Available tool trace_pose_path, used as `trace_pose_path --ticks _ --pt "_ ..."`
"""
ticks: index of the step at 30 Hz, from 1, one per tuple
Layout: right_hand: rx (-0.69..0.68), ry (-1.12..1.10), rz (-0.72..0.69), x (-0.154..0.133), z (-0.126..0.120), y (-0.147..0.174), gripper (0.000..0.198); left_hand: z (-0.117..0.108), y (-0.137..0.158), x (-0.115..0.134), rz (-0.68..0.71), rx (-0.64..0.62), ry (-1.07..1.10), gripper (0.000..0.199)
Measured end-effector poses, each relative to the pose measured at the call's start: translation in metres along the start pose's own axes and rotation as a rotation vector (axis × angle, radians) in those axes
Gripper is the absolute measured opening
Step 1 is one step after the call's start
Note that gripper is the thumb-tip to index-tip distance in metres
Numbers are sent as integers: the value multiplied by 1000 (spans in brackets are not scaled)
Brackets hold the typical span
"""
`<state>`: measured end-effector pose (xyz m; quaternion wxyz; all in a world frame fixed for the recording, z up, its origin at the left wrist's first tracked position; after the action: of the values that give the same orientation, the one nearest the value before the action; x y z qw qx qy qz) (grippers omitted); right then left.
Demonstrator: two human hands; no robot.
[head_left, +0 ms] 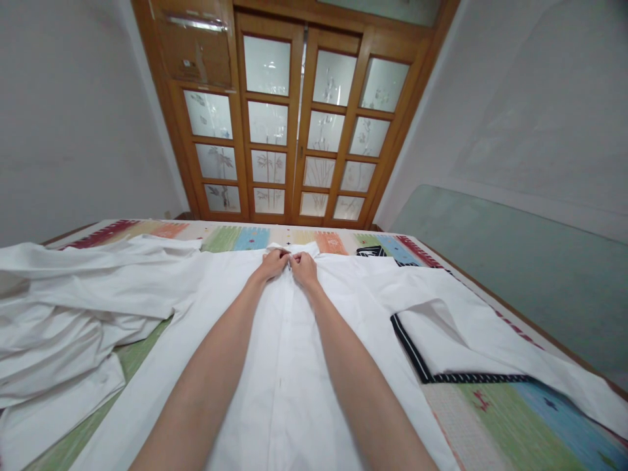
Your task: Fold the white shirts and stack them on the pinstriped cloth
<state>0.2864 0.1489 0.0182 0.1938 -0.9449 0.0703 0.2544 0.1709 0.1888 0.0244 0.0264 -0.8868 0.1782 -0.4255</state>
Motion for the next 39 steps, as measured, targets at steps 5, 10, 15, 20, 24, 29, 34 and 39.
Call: trace_pose_path --ticks 5,10,15,20,24,29,34,39 --pt "-25 67 -28 -1 3 -2 18 1 2 2 3 -4 -13 30" --pt "-40 199 -74 -7 2 0 21 2 3 4 10 18 -43 29" --pt "-54 348 -121 -17 1 5 22 -1 3 4 4 90 -93 24" --pt "-5 385 -4 -12 -5 7 24 -5 7 -3 -17 185 -122 18" --pt "23 384 20 -10 -9 8 23 -15 14 -4 -10 345 -110 20" --pt "45 346 41 -7 -11 7 22 -30 28 12 75 539 -216 30" --pt "101 268 83 -1 -13 4 26 -15 26 17 81 292 -361 17" --pt "111 265 69 4 -11 1 24 -12 28 14 42 245 -408 21"
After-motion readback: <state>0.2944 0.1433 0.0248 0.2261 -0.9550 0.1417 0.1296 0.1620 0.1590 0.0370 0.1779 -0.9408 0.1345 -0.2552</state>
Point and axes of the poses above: each hand's wrist, its own y-axis away from the middle knuckle, its own z-axis out of the palm, x = y × z, the point moved 7 cm from there along -y, towards the middle knuckle, and after that the axes turned 10 degrees about y, right-handed, at the moved point
